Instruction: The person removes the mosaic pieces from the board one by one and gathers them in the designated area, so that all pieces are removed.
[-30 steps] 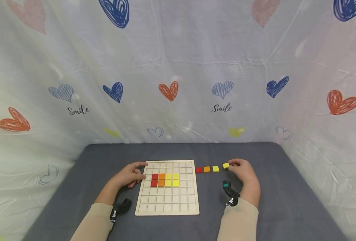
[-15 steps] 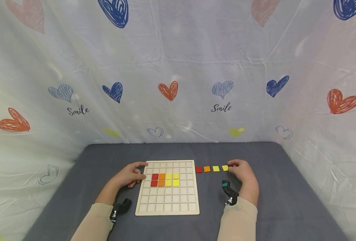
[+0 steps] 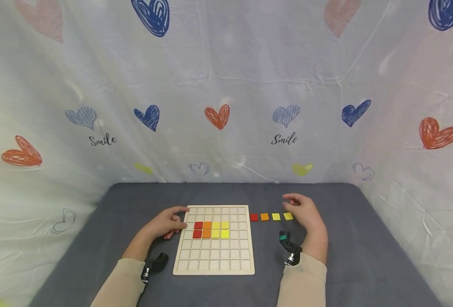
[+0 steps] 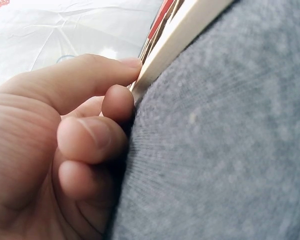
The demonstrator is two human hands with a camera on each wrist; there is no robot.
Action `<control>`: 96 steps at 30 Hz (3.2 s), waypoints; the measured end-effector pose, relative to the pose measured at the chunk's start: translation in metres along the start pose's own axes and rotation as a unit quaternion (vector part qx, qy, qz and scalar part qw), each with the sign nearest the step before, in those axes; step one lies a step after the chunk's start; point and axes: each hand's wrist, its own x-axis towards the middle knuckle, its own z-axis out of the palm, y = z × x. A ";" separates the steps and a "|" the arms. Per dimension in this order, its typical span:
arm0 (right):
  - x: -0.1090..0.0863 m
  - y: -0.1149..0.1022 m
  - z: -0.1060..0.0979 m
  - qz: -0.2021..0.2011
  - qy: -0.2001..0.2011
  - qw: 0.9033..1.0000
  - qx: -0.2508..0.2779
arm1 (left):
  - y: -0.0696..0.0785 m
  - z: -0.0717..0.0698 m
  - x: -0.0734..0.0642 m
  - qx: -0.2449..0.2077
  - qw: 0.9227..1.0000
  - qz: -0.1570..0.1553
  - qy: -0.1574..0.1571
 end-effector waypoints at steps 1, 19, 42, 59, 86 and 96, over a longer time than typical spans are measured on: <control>0.000 -0.005 0.001 -0.012 -0.001 1.000 0.003 | 0.000 0.000 0.000 0.000 1.000 0.001 -0.001; 0.007 -0.073 0.049 -0.132 -0.068 0.987 0.055 | -0.001 0.000 0.001 -0.007 1.000 -0.002 -0.005; 0.007 -0.124 0.154 -0.185 -0.191 0.961 -0.079 | -0.002 0.001 0.004 -0.001 1.000 -0.008 0.006; -0.003 -0.128 0.196 -0.208 -0.159 0.947 -0.188 | -0.006 -0.002 0.002 -0.012 1.000 0.012 -0.014; -0.008 -0.147 0.154 -0.207 -0.093 0.969 -0.099 | -0.002 -0.001 0.003 -0.005 1.000 -0.003 -0.004; -0.010 -0.135 0.139 -0.204 -0.079 0.973 -0.070 | -0.002 0.000 0.003 -0.005 1.000 0.008 -0.012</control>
